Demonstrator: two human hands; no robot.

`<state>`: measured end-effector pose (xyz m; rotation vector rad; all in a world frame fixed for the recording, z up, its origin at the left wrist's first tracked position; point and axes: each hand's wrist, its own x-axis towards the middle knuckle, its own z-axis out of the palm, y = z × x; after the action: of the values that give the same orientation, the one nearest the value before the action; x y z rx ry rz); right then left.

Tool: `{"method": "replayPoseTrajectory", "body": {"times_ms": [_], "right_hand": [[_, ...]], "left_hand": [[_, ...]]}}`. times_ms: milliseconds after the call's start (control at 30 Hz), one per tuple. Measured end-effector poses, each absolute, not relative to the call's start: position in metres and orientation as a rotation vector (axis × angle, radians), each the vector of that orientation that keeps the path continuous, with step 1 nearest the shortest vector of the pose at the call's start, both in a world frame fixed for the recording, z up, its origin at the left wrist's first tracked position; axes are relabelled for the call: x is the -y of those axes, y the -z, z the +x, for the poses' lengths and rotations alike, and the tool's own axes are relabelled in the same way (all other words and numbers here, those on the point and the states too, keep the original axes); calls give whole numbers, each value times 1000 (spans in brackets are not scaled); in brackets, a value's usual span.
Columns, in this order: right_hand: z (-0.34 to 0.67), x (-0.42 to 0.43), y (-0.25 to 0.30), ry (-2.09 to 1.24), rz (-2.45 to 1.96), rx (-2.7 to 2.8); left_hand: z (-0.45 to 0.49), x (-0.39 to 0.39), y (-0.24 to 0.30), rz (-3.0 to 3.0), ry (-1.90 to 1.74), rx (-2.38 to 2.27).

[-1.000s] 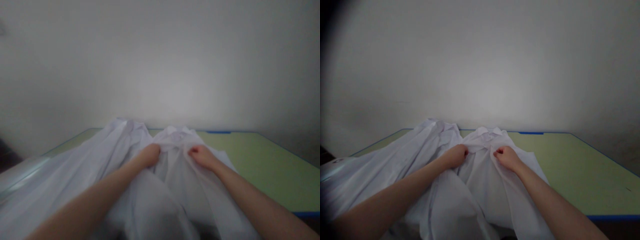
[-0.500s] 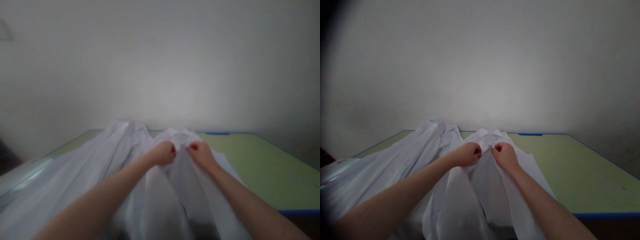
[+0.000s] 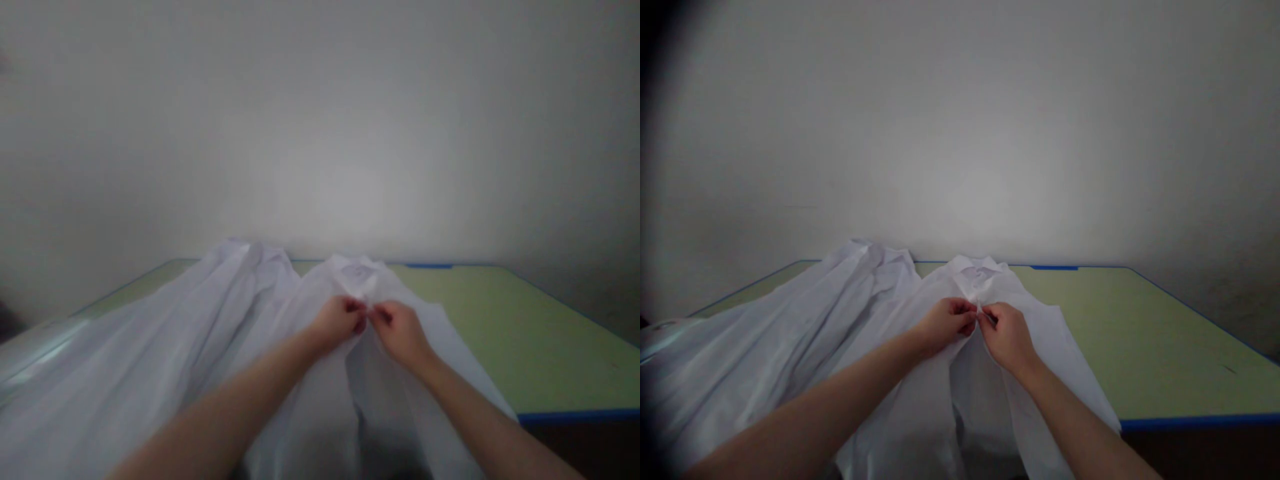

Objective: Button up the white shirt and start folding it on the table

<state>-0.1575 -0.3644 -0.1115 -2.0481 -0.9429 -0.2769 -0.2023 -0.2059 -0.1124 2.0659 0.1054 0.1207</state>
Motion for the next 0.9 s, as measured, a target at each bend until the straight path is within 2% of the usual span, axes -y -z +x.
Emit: {"method": "replayPoseTrajectory", "body": {"times_ms": [233, 533, 900], "right_hand": [[-161, 362, 116, 325, -2100, 949], [-163, 364, 119, 288, -1997, 884], [-172, 371, 115, 351, -1978, 1172]], "left_hand": [[-205, 212, 111, 1921, -143, -143], [-208, 215, 107, 2008, -164, -210], [-213, 212, 106, 1895, -151, -161]]}}
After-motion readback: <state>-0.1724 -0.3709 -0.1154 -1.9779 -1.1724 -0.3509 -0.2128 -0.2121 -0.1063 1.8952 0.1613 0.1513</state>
